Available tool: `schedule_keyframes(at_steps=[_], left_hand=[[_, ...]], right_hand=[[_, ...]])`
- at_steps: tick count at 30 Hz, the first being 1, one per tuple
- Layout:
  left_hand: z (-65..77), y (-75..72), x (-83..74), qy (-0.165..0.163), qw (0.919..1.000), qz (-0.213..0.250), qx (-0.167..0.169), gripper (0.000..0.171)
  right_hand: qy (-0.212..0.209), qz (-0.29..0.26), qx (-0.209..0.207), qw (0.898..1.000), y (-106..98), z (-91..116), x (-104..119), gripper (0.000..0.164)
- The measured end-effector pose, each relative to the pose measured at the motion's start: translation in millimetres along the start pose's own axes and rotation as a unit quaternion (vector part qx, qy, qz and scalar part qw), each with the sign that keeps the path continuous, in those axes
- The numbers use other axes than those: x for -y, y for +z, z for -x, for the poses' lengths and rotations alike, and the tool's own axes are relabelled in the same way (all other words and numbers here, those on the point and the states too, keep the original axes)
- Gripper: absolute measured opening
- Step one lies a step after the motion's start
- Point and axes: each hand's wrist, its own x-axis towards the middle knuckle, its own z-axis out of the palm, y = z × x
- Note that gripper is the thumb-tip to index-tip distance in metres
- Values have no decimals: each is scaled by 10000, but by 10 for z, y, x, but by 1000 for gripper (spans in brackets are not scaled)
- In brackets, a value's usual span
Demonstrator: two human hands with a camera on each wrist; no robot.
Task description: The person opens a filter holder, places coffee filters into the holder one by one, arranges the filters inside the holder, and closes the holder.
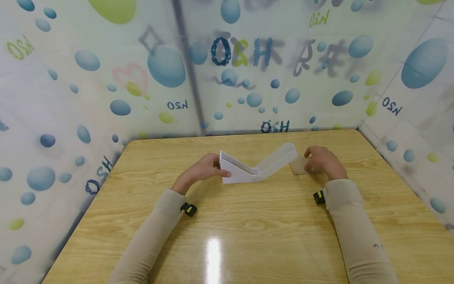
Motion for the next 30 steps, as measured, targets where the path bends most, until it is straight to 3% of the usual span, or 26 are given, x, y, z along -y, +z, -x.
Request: schedule_keyframes(at_steps=[30], left_hand=[[-1, 3, -12, -25, 10000, -31, -12, 40]], right_hand=[[123, -51, -17, 9999, 14, -7, 10, 46]])
